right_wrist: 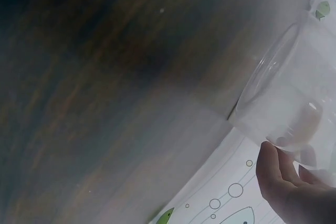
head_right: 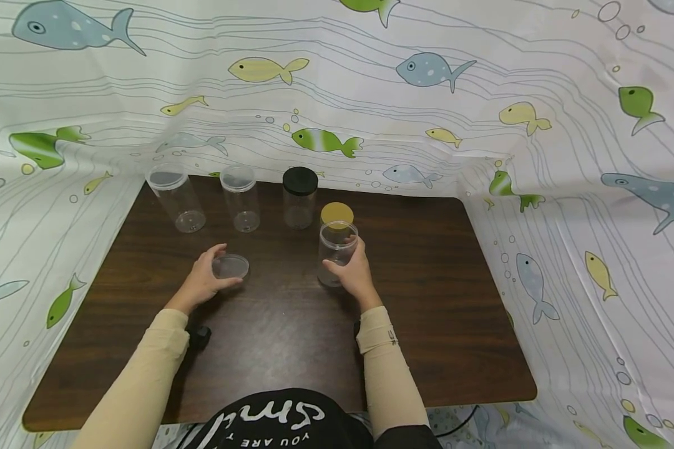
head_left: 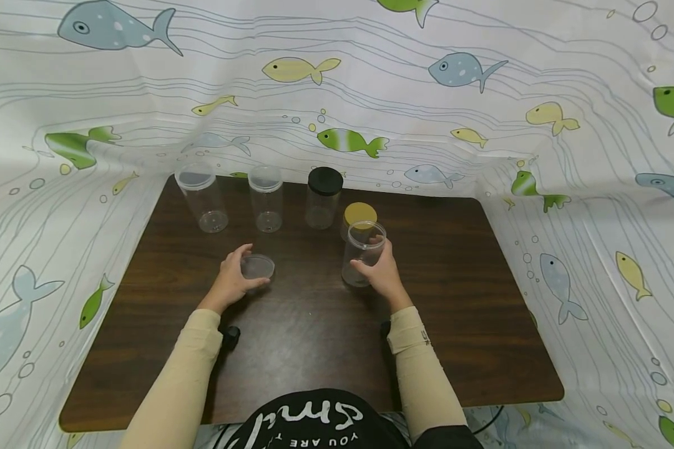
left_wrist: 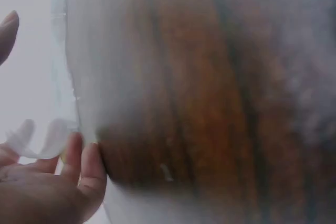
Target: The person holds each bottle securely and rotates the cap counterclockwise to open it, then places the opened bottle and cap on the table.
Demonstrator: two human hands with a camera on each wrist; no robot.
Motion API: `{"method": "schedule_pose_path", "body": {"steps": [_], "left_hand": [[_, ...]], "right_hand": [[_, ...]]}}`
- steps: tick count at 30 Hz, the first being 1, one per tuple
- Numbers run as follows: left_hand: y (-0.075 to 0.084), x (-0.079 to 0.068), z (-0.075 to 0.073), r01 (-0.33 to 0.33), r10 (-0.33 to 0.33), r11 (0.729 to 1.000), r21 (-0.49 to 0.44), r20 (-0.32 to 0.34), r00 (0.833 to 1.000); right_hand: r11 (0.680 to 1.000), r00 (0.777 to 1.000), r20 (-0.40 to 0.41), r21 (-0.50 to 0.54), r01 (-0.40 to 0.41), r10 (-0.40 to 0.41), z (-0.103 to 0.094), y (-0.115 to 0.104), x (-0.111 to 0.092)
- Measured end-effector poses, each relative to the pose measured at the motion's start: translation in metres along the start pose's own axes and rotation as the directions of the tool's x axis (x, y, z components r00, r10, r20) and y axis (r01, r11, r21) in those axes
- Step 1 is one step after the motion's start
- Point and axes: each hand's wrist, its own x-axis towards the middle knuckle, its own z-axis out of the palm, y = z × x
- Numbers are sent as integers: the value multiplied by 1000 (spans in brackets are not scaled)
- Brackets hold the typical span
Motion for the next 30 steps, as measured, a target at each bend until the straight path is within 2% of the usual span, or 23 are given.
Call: {"method": "schedule_pose_path", "body": {"steps": [4, 17, 23, 30], "left_hand": [[0, -1, 0, 30, -32, 998, 58, 33, 999], [-7, 2, 1, 27, -47, 964, 263, 72, 996], [-10, 1, 0, 23, -44, 953, 302, 63, 997], [-15, 1, 0, 9, -28, 948, 317, 56, 998]], "right_hand": [[1000, 1000, -1, 1, -2, 2, 0, -1, -1], [999, 1000, -6, 35, -27, 27, -3, 1, -1], [999, 998, -43, 31, -35, 36, -8, 2, 2], [995, 994, -93, 82, -52, 60, -17, 6, 8]]}}
